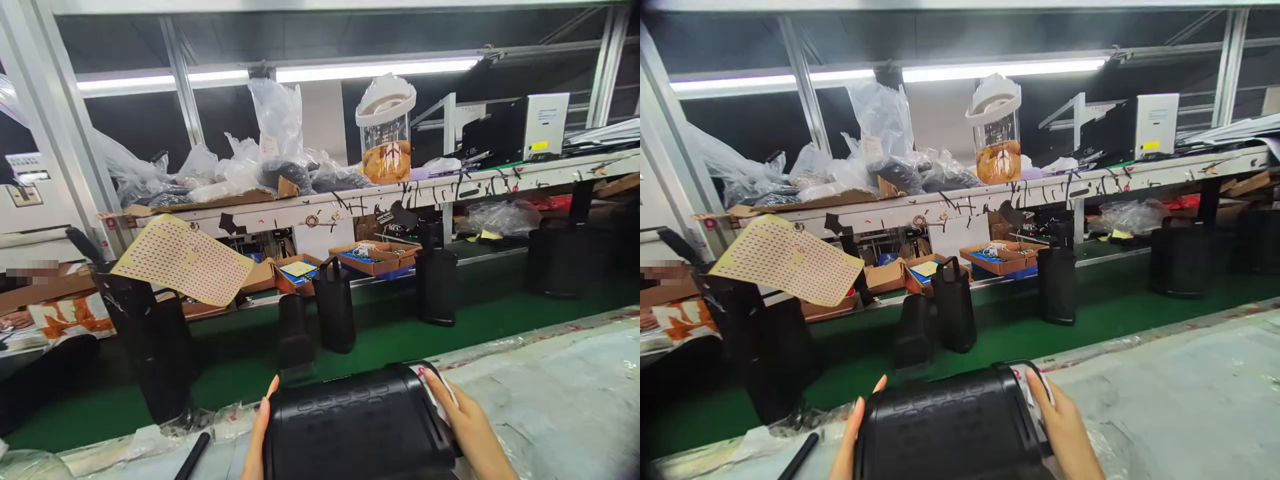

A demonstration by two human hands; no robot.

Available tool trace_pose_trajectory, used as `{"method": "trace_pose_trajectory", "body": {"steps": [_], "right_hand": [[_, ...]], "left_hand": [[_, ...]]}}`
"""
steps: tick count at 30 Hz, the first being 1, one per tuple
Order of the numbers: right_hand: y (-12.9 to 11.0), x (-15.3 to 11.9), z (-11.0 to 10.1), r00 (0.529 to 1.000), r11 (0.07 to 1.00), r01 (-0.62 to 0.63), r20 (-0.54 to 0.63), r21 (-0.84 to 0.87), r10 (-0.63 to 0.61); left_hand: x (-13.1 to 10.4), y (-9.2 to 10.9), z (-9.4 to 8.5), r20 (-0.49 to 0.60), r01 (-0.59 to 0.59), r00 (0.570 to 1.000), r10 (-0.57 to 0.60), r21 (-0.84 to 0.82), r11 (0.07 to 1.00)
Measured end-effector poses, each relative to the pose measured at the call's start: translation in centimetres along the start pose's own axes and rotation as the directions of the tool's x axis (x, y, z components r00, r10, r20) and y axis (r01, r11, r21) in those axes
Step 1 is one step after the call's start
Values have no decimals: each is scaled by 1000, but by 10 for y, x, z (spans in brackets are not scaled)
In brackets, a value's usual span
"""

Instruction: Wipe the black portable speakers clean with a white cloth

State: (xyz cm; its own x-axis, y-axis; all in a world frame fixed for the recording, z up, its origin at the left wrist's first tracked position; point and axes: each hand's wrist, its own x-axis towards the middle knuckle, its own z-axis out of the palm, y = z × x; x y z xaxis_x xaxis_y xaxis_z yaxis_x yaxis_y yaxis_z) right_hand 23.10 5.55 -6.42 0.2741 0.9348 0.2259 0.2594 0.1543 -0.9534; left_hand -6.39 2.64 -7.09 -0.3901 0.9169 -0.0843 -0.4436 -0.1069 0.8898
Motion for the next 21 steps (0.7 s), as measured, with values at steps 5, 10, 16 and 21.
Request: {"method": "trace_pose_trajectory", "body": {"steps": [5, 10, 16, 21], "right_hand": [[27, 4, -6, 972, 997, -40, 230, -71, 56], [16, 7, -43, 997, 967, -53, 44, -250, 67], [4, -24, -11, 674, 562, 699, 143, -443, -725], [27, -54, 9, 479, 217, 793, 363, -569, -799]], "left_hand": [[41, -39, -35, -34, -93, 995, 97, 93, 991], [46, -55, -48, -21, -134, 990, 137, 121, 984], [39, -58, -48, 3, -147, 989, 148, 143, 979], [40, -55, -50, 8, -127, 992, 128, 165, 978]]}}
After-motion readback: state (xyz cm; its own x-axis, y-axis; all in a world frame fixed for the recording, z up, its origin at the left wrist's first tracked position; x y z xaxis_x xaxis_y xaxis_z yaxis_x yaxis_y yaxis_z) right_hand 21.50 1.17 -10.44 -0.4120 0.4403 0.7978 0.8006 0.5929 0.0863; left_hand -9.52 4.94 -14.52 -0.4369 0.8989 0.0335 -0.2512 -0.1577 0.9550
